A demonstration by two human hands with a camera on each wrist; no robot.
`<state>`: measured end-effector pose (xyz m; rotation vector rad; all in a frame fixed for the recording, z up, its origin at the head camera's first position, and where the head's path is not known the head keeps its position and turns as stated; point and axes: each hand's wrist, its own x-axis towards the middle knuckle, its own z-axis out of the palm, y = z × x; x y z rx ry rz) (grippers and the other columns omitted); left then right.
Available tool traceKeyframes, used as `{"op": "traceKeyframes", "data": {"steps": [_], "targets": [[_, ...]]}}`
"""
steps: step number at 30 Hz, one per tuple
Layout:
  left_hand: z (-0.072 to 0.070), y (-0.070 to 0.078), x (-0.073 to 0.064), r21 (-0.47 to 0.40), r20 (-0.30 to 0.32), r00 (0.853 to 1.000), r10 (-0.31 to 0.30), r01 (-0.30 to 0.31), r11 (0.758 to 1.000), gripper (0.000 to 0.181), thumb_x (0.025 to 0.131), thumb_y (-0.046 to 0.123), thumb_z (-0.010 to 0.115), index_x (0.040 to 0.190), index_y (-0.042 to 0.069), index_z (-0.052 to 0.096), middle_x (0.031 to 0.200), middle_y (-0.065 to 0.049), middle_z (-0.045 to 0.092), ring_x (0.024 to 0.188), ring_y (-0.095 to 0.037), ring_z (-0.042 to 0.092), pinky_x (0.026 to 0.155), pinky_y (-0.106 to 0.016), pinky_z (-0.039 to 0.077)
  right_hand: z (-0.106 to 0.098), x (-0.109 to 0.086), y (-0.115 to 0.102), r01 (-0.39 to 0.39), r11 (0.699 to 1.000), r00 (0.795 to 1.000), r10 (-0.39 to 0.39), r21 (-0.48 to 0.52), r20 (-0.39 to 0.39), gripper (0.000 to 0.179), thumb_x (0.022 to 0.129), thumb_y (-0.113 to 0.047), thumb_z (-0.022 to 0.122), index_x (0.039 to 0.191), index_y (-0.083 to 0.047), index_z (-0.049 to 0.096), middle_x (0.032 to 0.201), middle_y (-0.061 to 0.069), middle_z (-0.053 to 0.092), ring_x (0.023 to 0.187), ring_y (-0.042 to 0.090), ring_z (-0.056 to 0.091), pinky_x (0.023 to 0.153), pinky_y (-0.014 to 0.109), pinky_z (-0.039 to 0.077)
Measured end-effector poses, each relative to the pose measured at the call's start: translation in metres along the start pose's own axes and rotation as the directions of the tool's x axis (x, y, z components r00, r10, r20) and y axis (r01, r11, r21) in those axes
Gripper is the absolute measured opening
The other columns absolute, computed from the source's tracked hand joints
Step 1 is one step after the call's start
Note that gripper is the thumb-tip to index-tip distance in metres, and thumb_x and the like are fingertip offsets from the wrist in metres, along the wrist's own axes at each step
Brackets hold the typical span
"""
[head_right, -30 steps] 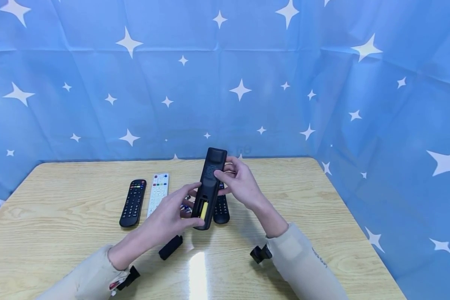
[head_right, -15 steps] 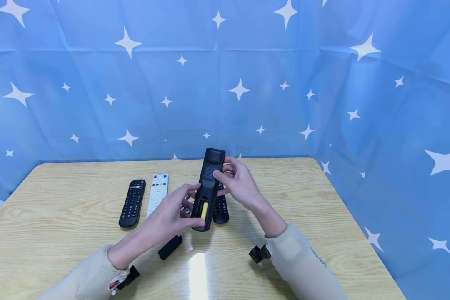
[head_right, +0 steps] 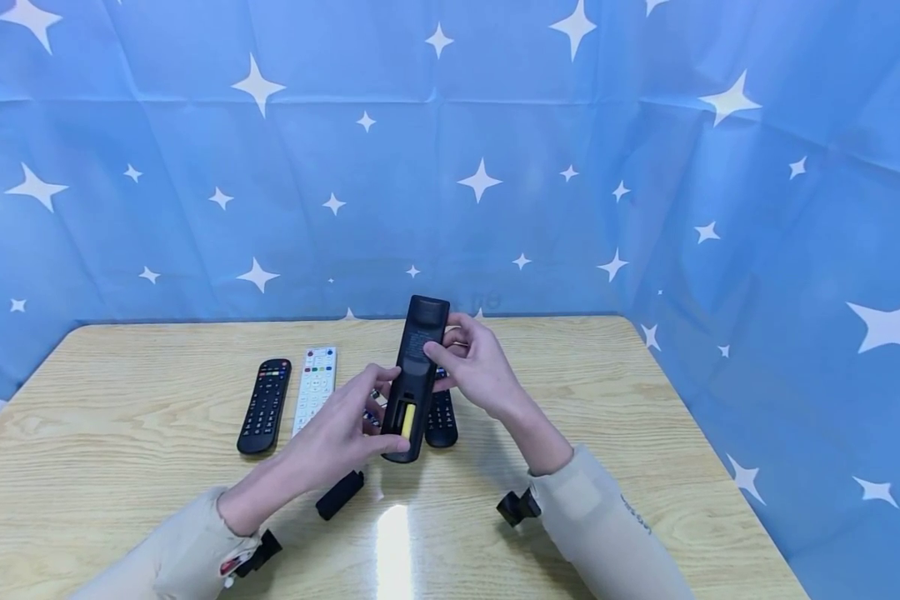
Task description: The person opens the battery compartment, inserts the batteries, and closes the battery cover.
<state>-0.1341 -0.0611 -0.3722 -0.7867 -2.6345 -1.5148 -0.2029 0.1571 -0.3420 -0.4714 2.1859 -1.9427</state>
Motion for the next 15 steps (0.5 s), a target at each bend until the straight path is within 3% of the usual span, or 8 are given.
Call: {"op": "traceKeyframes", "data": {"steps": [8,15], "targets": [[-0.0016,-0.0008,0.0011,-0.048,0.011,0.999,-0.036,0.037,0.998,0.075,0.085,0.009,0.086,0.145,0.008,0.041,0.111,-0.006,0.058,0.075,-0.012,0.062,0.064,-0.030,0.058,0.0023,0.0005,0.0008,0.004,1.000,1.000,-0.004,0.015,-0.005,0.046,0.101,-0.002,0.063,0.143,0.001,0.044,0.108,0.023,0.063,0.099,0.030,0.070,0.069,0.051,0.062],[-0.0007,-0.0031,0.0021,-0.091,-0.007,0.997,-0.073,0.072,0.993,0.098,0.082,0.006,0.088,0.157,0.018,0.026,0.112,-0.008,0.057,0.075,-0.013,0.064,0.065,-0.031,0.058,0.0037,0.0012,0.0007,0.062,0.998,0.998,-0.062,0.020,0.000,0.063,0.100,0.000,0.065,0.152,-0.012,0.031,0.100,0.022,0.062,0.092,0.033,0.071,0.066,0.054,0.062]]}}
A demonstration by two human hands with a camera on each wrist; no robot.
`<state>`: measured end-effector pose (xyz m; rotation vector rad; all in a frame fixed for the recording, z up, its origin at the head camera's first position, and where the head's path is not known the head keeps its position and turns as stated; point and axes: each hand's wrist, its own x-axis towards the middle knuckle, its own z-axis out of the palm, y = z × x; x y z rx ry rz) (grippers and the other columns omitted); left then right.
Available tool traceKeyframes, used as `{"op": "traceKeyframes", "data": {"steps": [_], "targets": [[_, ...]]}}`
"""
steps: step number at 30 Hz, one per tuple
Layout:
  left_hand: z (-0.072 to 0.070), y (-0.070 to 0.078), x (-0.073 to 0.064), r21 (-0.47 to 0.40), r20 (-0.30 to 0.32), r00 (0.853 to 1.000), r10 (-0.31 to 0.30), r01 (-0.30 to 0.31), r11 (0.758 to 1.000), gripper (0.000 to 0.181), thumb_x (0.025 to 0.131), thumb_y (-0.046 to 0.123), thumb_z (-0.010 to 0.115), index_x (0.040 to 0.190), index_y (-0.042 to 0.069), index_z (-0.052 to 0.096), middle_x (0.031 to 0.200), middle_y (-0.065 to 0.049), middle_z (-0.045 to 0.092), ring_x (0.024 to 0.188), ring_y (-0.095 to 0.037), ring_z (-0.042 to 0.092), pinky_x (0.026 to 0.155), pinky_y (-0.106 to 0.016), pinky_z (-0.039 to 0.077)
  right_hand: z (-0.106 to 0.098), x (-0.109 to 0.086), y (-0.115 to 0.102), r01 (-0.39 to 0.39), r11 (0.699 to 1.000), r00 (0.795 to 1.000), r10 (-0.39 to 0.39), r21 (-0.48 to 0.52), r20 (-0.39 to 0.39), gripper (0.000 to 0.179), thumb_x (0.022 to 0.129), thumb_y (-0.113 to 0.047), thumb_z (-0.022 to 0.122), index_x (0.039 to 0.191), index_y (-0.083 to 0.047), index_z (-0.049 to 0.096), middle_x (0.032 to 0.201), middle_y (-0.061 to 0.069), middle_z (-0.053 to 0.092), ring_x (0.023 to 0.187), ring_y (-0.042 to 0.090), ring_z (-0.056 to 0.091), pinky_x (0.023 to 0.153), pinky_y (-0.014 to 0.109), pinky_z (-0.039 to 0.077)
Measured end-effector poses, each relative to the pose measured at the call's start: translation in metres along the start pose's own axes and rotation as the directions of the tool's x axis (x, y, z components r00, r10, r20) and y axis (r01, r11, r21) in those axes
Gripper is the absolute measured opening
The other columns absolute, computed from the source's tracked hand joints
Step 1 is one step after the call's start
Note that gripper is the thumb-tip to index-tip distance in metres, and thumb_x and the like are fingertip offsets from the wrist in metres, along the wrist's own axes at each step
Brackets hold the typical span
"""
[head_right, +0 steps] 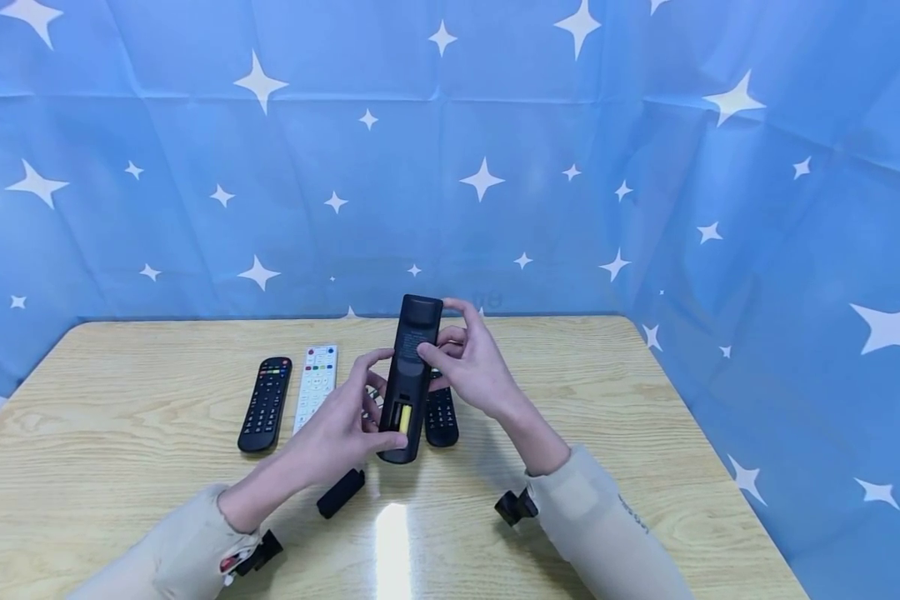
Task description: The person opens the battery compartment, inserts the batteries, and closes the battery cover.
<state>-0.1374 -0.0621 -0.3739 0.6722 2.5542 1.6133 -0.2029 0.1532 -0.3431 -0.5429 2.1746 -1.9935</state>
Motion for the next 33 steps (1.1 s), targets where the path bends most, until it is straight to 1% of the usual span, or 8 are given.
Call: {"op": "traceKeyframes", "data": {"steps": [4,12,17,20,22,27,30,33], "targets": [[0.000,-0.001,0.000,-0.002,-0.010,1.000,-0.003,0.003,1.000,0.103,0.080,0.006,0.089,0.159,0.020,0.025,0.111,-0.007,0.058,0.076,-0.013,0.064,0.066,-0.031,0.059,0.000,0.001,0.001,0.024,1.000,1.000,-0.024,-0.002,0.021,0.063,0.100,-0.001,0.064,0.152,-0.014,0.031,0.101,0.024,0.062,0.092,0.035,0.071,0.065,0.054,0.062],[-0.001,-0.003,0.001,-0.027,0.005,1.000,-0.015,0.015,1.000,0.101,0.078,0.008,0.091,0.158,0.015,0.029,0.112,-0.007,0.058,0.083,-0.015,0.066,0.071,-0.030,0.059,-0.004,0.001,0.006,-0.011,1.000,1.000,0.011,0.013,0.018,0.062,0.100,-0.001,0.064,0.152,-0.014,0.032,0.105,0.024,0.063,0.094,0.034,0.070,0.067,0.055,0.062],[-0.009,-0.006,0.003,-0.031,-0.028,1.000,-0.005,0.005,0.999,0.085,0.078,0.003,0.090,0.150,0.010,0.044,0.116,-0.007,0.056,0.093,-0.024,0.064,0.078,-0.034,0.060,-0.008,0.000,0.007,-0.027,1.000,1.000,0.027,0.011,0.011,0.064,0.100,0.000,0.064,0.153,-0.013,0.031,0.106,0.024,0.063,0.094,0.034,0.070,0.067,0.055,0.062],[-0.014,-0.008,0.004,0.062,-0.068,0.998,0.016,-0.012,0.998,0.068,0.080,0.001,0.088,0.138,0.008,0.056,0.114,-0.005,0.058,0.094,-0.025,0.063,0.079,-0.037,0.058,-0.010,-0.001,0.008,-0.039,0.999,0.999,0.039,0.012,0.006,0.065,0.100,0.000,0.064,0.154,-0.013,0.030,0.107,0.024,0.063,0.093,0.034,0.070,0.068,0.055,0.062],[-0.018,-0.009,0.005,0.134,-0.068,0.997,0.022,-0.012,0.991,0.055,0.082,0.002,0.086,0.131,0.007,0.061,0.110,-0.003,0.059,0.094,-0.024,0.063,0.079,-0.037,0.057,-0.012,-0.002,0.010,-0.042,0.999,0.999,0.042,0.015,0.006,0.065,0.100,0.001,0.064,0.154,-0.013,0.030,0.107,0.024,0.062,0.093,0.034,0.070,0.068,0.055,0.062],[-0.017,-0.014,0.008,0.265,0.022,0.999,-0.031,0.024,0.964,0.026,0.089,0.002,0.079,0.114,0.001,0.070,0.101,-0.007,0.064,0.085,-0.019,0.062,0.074,-0.031,0.054,-0.017,-0.002,0.013,-0.043,0.999,0.999,0.043,0.027,0.006,0.066,0.100,0.001,0.064,0.154,-0.013,0.029,0.105,0.023,0.062,0.093,0.033,0.071,0.068,0.055,0.061],[-0.012,-0.017,0.009,0.330,0.079,0.995,-0.052,0.023,0.944,0.020,0.090,0.000,0.077,0.110,-0.003,0.071,0.101,-0.012,0.065,0.085,-0.019,0.062,0.075,-0.033,0.055,-0.018,-0.002,0.014,-0.048,0.998,0.999,0.048,0.027,0.001,0.067,0.099,0.001,0.064,0.155,-0.012,0.029,0.105,0.024,0.062,0.092,0.033,0.071,0.068,0.055,0.061],[-0.008,-0.019,0.009,0.411,0.124,0.992,-0.038,-0.016,0.912,0.019,0.090,-0.001,0.076,0.108,-0.005,0.072,0.103,-0.014,0.066,0.090,-0.024,0.065,0.079,-0.038,0.057,-0.019,-0.002,0.015,-0.055,0.998,0.998,0.055,0.021,-0.008,0.068,0.099,0.001,0.064,0.156,-0.012,0.028,0.105,0.024,0.062,0.092,0.033,0.071,0.068,0.055,0.061]]}}
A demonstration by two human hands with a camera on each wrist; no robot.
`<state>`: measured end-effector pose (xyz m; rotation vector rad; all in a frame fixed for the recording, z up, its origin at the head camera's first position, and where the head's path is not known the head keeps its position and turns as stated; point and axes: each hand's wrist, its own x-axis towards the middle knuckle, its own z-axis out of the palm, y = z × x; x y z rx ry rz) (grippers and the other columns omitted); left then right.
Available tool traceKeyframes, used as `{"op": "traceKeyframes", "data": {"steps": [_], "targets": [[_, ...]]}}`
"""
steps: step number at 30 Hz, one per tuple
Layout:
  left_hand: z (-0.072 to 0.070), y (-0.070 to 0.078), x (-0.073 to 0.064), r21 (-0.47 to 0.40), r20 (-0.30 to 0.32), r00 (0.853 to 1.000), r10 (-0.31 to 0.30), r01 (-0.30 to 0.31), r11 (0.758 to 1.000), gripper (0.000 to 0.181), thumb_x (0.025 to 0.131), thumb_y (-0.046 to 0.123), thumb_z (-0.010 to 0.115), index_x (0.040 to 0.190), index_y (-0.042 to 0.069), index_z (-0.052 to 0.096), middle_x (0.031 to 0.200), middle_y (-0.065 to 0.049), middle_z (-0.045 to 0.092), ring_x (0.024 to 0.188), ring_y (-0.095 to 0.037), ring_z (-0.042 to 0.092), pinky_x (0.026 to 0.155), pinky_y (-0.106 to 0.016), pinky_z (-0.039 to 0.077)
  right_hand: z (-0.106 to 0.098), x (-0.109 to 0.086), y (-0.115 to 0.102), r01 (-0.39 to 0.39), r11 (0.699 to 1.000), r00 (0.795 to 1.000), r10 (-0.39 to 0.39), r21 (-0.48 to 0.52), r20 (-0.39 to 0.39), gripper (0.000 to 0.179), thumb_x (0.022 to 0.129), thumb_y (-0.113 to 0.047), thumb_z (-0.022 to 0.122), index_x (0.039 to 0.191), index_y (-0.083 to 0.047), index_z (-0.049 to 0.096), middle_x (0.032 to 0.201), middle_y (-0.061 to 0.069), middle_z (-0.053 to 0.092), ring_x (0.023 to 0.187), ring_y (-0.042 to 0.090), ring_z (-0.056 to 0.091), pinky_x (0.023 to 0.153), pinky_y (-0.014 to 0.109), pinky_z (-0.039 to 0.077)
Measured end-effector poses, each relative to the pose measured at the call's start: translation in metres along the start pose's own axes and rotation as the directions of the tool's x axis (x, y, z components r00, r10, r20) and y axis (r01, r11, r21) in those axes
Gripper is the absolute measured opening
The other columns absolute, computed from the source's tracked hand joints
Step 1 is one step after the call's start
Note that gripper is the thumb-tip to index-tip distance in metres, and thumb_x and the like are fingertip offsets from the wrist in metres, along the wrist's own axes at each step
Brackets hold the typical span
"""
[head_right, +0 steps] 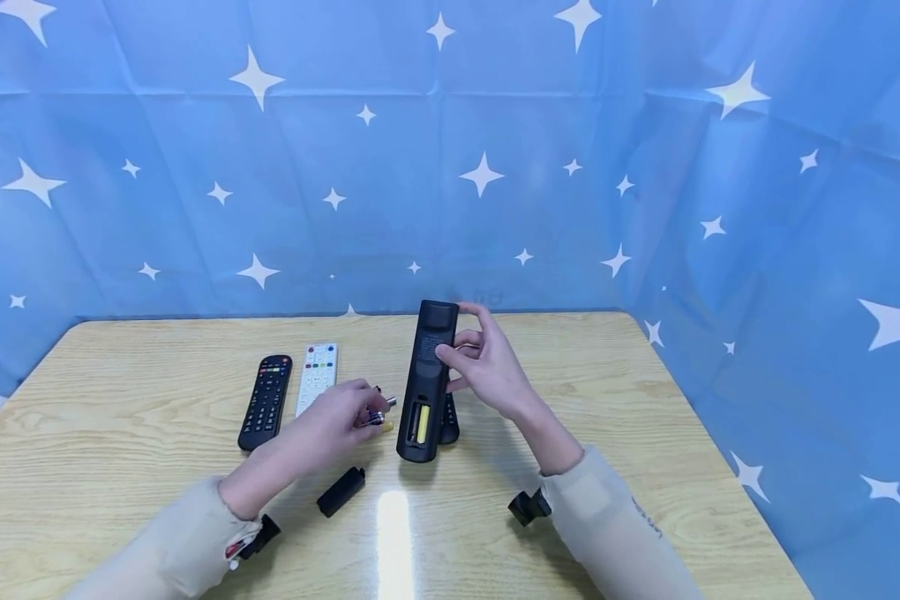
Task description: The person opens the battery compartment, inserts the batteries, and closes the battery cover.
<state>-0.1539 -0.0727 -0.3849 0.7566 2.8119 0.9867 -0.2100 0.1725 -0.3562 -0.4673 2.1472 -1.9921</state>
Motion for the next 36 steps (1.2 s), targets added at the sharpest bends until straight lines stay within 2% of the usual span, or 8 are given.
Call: {"op": "traceKeyframes", "data": {"steps": [3,8,14,19,26,36], "targets": [[0.003,-0.002,0.002,0.079,0.045,0.998,0.038,-0.042,0.996,0.017,0.089,-0.002,0.077,0.105,-0.006,0.073,0.100,-0.014,0.067,0.091,-0.026,0.064,0.080,-0.039,0.058,-0.001,0.000,0.001,-0.006,1.000,1.000,0.006,-0.008,-0.007,0.070,0.099,0.000,0.065,0.157,-0.012,0.027,0.106,0.023,0.061,0.092,0.033,0.071,0.069,0.054,0.062],[0.006,-0.003,0.006,0.146,0.125,0.989,0.078,-0.096,0.985,0.005,0.088,-0.004,0.076,0.093,-0.002,0.076,0.089,-0.011,0.065,0.082,-0.022,0.058,0.071,-0.036,0.052,-0.002,-0.001,0.002,-0.013,1.000,1.000,0.013,-0.011,-0.003,0.069,0.100,-0.001,0.064,0.157,-0.012,0.026,0.106,0.023,0.062,0.093,0.033,0.070,0.069,0.054,0.062],[0.010,-0.002,0.009,0.218,0.125,0.988,0.095,-0.120,0.969,0.008,0.085,-0.006,0.077,0.083,0.000,0.074,0.083,-0.008,0.063,0.078,-0.020,0.057,0.070,-0.036,0.052,-0.002,-0.002,0.002,-0.011,1.000,1.000,0.011,-0.015,-0.003,0.069,0.100,-0.001,0.064,0.157,-0.011,0.026,0.106,0.023,0.062,0.093,0.033,0.070,0.069,0.054,0.062],[0.013,-0.001,0.009,0.276,0.107,0.990,0.092,-0.119,0.954,0.017,0.084,-0.009,0.075,0.075,0.004,0.071,0.078,-0.006,0.064,0.073,-0.017,0.057,0.062,-0.032,0.050,-0.002,-0.001,0.002,-0.012,1.000,1.000,0.012,-0.006,-0.003,0.068,0.099,0.000,0.064,0.156,-0.012,0.028,0.106,0.024,0.062,0.093,0.033,0.070,0.069,0.055,0.061],[0.014,0.000,0.007,0.305,0.117,0.990,0.074,-0.107,0.946,0.016,0.084,-0.010,0.076,0.087,0.005,0.077,0.087,-0.008,0.072,0.082,-0.020,0.069,0.065,-0.030,0.058,-0.002,-0.002,0.002,-0.017,1.000,1.000,0.017,-0.006,-0.002,0.068,0.100,-0.001,0.064,0.156,-0.012,0.028,0.106,0.024,0.062,0.093,0.033,0.070,0.069,0.054,0.062],[0.014,0.000,0.007,0.323,0.150,0.985,0.080,-0.125,0.938,0.019,0.083,-0.009,0.078,0.093,0.007,0.078,0.092,-0.007,0.074,0.090,-0.021,0.070,0.070,-0.032,0.060,0.000,-0.001,0.003,-0.012,1.000,1.000,0.012,-0.006,0.011,0.067,0.099,0.000,0.064,0.155,-0.011,0.029,0.105,0.024,0.062,0.094,0.034,0.070,0.069,0.055,0.061]]}}
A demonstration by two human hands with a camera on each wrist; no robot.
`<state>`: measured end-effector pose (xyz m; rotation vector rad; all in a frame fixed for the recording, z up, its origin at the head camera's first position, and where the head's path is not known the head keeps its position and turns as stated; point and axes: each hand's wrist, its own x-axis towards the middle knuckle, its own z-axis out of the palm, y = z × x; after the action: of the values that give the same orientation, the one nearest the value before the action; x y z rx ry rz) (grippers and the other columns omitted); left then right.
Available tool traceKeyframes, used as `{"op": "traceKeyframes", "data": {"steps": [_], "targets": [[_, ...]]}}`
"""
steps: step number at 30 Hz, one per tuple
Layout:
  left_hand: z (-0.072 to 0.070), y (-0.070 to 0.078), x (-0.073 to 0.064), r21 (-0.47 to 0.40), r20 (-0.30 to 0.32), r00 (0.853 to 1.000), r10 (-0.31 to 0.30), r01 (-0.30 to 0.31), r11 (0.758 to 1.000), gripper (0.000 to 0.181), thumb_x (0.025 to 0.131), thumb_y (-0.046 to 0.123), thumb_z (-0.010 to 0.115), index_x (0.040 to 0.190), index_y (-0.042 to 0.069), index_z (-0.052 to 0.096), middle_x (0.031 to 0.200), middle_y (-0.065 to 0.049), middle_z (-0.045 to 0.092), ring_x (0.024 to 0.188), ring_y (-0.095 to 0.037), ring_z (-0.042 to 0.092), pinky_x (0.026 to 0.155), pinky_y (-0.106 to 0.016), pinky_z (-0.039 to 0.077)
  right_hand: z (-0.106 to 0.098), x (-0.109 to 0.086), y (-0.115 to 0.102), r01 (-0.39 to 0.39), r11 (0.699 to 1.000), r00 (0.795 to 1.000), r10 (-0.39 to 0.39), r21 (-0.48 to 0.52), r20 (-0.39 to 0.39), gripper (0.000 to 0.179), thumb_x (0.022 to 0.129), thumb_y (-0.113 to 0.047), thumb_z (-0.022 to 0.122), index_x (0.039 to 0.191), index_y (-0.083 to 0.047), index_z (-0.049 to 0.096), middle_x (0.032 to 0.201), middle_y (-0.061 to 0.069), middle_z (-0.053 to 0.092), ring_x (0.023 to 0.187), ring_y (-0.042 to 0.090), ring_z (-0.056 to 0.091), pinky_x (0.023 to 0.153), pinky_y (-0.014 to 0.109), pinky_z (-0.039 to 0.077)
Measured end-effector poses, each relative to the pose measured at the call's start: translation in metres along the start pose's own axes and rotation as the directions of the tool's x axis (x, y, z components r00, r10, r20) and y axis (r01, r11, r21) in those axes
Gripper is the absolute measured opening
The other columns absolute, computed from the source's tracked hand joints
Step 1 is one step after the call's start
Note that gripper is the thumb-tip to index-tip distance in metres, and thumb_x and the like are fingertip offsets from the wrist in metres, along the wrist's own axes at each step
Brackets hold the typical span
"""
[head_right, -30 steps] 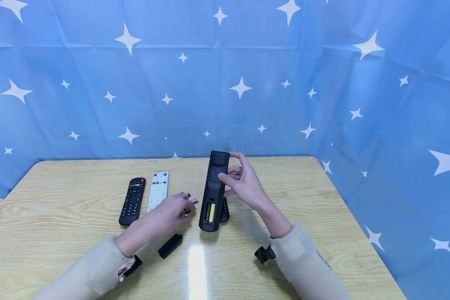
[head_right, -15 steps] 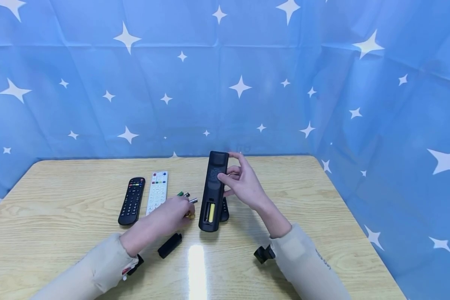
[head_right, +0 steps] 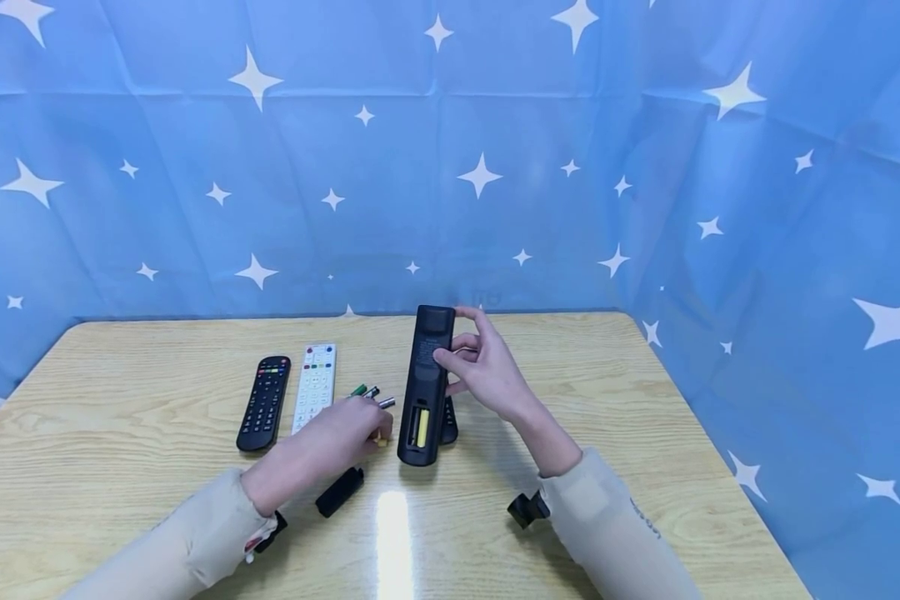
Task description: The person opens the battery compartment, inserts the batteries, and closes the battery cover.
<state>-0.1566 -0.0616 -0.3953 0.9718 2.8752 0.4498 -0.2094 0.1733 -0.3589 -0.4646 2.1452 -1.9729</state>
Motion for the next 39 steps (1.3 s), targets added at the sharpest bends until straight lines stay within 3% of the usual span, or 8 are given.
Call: {"op": "traceKeyframes", "data": {"steps": [8,14,19,25,39], "targets": [[0.000,0.000,-0.002,-0.027,-0.018,1.000,-0.001,0.001,1.000,0.019,0.085,-0.007,0.078,0.098,0.006,0.076,0.093,-0.009,0.072,0.089,-0.024,0.068,0.072,-0.034,0.059,0.000,0.001,0.001,-0.002,1.000,1.000,0.002,-0.006,0.007,0.067,0.099,0.000,0.064,0.155,-0.011,0.029,0.105,0.023,0.062,0.094,0.034,0.070,0.069,0.055,0.062],[-0.002,-0.001,-0.004,-0.081,-0.089,0.996,0.010,-0.017,0.997,0.021,0.083,-0.012,0.071,0.097,0.004,0.073,0.091,-0.009,0.070,0.085,-0.023,0.066,0.072,-0.036,0.057,0.000,0.000,0.001,-0.010,1.000,1.000,0.010,-0.008,0.014,0.068,0.099,-0.001,0.065,0.156,-0.011,0.028,0.104,0.022,0.062,0.095,0.033,0.069,0.069,0.055,0.062],[-0.004,-0.003,-0.007,-0.114,-0.103,0.995,0.012,-0.024,0.993,0.020,0.084,-0.009,0.070,0.097,0.006,0.070,0.087,-0.007,0.066,0.079,-0.019,0.061,0.066,-0.034,0.054,0.000,0.000,0.002,-0.004,1.000,1.000,0.004,-0.011,0.021,0.068,0.100,-0.002,0.065,0.156,-0.012,0.028,0.106,0.023,0.062,0.096,0.034,0.069,0.069,0.054,0.062],[-0.009,-0.002,-0.011,-0.163,-0.142,0.989,0.043,-0.067,0.984,0.018,0.084,-0.010,0.069,0.097,0.003,0.068,0.080,-0.004,0.060,0.071,-0.014,0.052,0.060,-0.028,0.048,-0.001,0.000,0.002,0.006,1.000,1.000,-0.005,-0.013,0.021,0.067,0.100,-0.004,0.066,0.156,-0.012,0.030,0.119,0.024,0.059,0.098,0.031,0.068,0.067,0.054,0.062],[-0.019,0.008,-0.018,-0.246,-0.227,0.972,0.065,-0.121,0.962,0.017,0.085,-0.006,0.070,0.099,0.004,0.069,0.081,0.000,0.063,0.072,-0.012,0.057,0.061,-0.025,0.051,0.000,-0.001,0.001,0.036,0.999,0.999,-0.038,0.038,0.038,0.066,0.098,-0.001,0.066,0.154,-0.011,0.033,0.123,0.022,0.057,0.093,0.027,0.069,0.065,0.053,0.062]]}}
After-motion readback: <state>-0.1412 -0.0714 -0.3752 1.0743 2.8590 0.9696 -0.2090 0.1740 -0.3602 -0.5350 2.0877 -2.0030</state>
